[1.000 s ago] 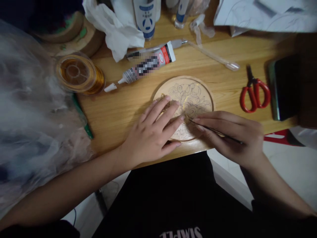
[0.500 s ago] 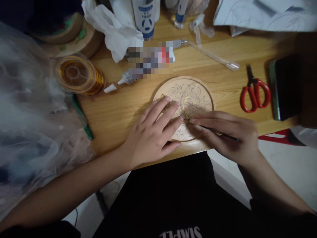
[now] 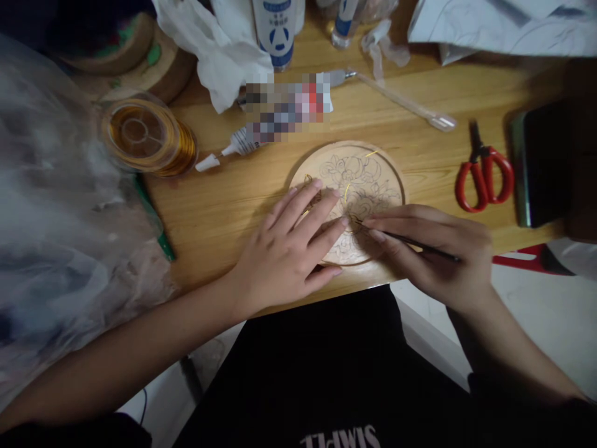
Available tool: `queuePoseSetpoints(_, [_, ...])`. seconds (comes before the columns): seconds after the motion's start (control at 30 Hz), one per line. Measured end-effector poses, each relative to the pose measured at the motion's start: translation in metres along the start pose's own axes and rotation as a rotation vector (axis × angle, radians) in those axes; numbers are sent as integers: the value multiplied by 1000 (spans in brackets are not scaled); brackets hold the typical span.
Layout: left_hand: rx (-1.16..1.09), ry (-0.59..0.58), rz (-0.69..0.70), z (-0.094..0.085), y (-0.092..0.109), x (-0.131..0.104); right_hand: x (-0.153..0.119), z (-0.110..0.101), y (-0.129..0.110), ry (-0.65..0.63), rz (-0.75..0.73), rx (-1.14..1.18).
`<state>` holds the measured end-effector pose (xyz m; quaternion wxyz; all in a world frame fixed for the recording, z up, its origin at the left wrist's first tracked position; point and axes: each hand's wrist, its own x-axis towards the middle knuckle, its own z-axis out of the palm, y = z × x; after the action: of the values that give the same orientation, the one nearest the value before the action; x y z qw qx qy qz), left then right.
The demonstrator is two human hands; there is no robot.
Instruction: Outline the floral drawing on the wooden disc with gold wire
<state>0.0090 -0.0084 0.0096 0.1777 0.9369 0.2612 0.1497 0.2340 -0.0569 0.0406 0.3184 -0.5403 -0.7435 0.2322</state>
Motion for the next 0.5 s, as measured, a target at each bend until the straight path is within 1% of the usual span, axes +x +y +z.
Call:
queuePoseSetpoints(0.23, [23,20,14,0,0,-1,2,0,2,-6,-24,-6])
queuePoseSetpoints(0.37, [33,2,2,0,0,0,4,-1,1,-32,-51,-26])
queuePoseSetpoints(0.5, [31,35,16,2,0,-1,4,-3,0,-38,-82,-72])
